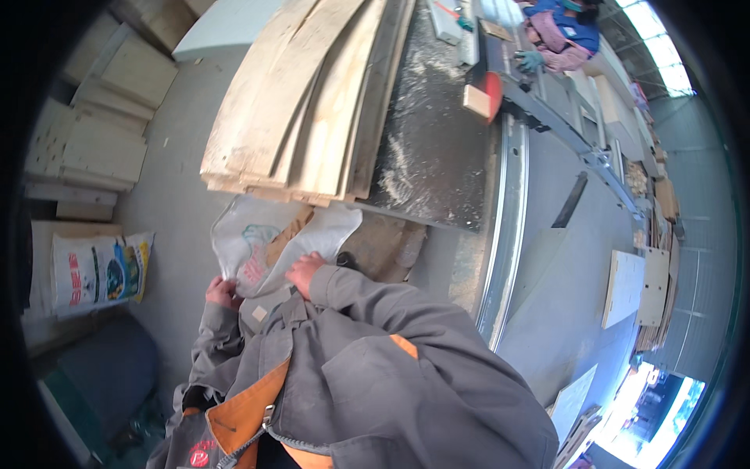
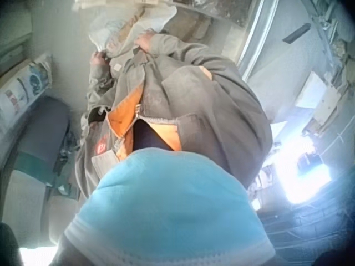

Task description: The person repeatedly picks up small wood offcuts from the table saw surface and places them into a white plastic bag held in the left hand. The person also briefly handles a longer plank before resuming collection of the offcuts.

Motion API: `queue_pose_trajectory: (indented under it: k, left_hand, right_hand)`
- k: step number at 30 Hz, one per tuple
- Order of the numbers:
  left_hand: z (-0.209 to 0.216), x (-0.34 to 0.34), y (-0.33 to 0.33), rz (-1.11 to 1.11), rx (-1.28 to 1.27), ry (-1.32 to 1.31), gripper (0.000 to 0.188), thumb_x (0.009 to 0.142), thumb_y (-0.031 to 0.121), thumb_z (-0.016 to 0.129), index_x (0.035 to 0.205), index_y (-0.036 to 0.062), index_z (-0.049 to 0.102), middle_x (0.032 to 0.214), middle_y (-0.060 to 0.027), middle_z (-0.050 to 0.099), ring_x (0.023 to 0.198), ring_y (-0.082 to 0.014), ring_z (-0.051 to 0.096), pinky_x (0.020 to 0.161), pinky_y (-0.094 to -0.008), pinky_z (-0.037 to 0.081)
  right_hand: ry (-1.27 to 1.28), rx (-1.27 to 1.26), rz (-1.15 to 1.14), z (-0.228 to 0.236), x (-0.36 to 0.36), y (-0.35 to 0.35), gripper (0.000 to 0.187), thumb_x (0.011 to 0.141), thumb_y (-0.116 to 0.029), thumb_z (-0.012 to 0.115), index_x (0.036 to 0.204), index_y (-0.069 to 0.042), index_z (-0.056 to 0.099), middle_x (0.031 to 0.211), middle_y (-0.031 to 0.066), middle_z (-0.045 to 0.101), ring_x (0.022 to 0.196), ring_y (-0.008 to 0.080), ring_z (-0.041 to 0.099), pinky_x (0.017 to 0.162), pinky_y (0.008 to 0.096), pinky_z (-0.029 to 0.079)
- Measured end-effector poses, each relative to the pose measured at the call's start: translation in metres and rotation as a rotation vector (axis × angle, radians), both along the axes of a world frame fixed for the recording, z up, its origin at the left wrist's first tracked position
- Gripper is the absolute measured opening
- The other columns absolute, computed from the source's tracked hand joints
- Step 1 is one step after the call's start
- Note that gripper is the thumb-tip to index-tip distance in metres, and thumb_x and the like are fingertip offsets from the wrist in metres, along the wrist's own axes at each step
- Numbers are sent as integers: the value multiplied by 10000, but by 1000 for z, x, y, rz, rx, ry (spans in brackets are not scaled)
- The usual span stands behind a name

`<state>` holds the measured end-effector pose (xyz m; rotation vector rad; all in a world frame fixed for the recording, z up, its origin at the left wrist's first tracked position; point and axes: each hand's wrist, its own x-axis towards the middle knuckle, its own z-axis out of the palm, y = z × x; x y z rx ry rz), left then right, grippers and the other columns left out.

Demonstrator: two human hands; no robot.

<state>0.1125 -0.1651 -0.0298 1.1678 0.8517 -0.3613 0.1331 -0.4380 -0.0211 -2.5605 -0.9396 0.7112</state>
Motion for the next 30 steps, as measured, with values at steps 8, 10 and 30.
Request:
queue_pose_trajectory:
  k: [8,10,30]
  left_hand:
    - [-17,18,8,37,86,-11,354,616,-128,409,929,-13,527,840,-152,586,645,-287,602,537,-401,535]
    - [-24,19,8,61,85,-31,388,610,-134,392,957,-16,520,848,-157,588,654,-299,608,538,-410,539]
    - [-7,-9,-60,186,-288,148,381,841,241,489,1142,11,534,1082,-147,617,989,-328,598,877,-477,486]
  right_hand:
    - [247,179,-194,-1,-6,-34,341,784,-207,602,1101,-84,584,1035,113,615,996,309,575,857,420,453]
    - [256,305,-313,27,-6,-66,361,779,-203,622,1114,-72,582,1011,116,630,956,296,605,820,393,487]
    - [-455,-534,-1019,69,323,-399,588,877,-146,449,1429,-267,290,1514,137,183,1113,367,555,880,474,480]
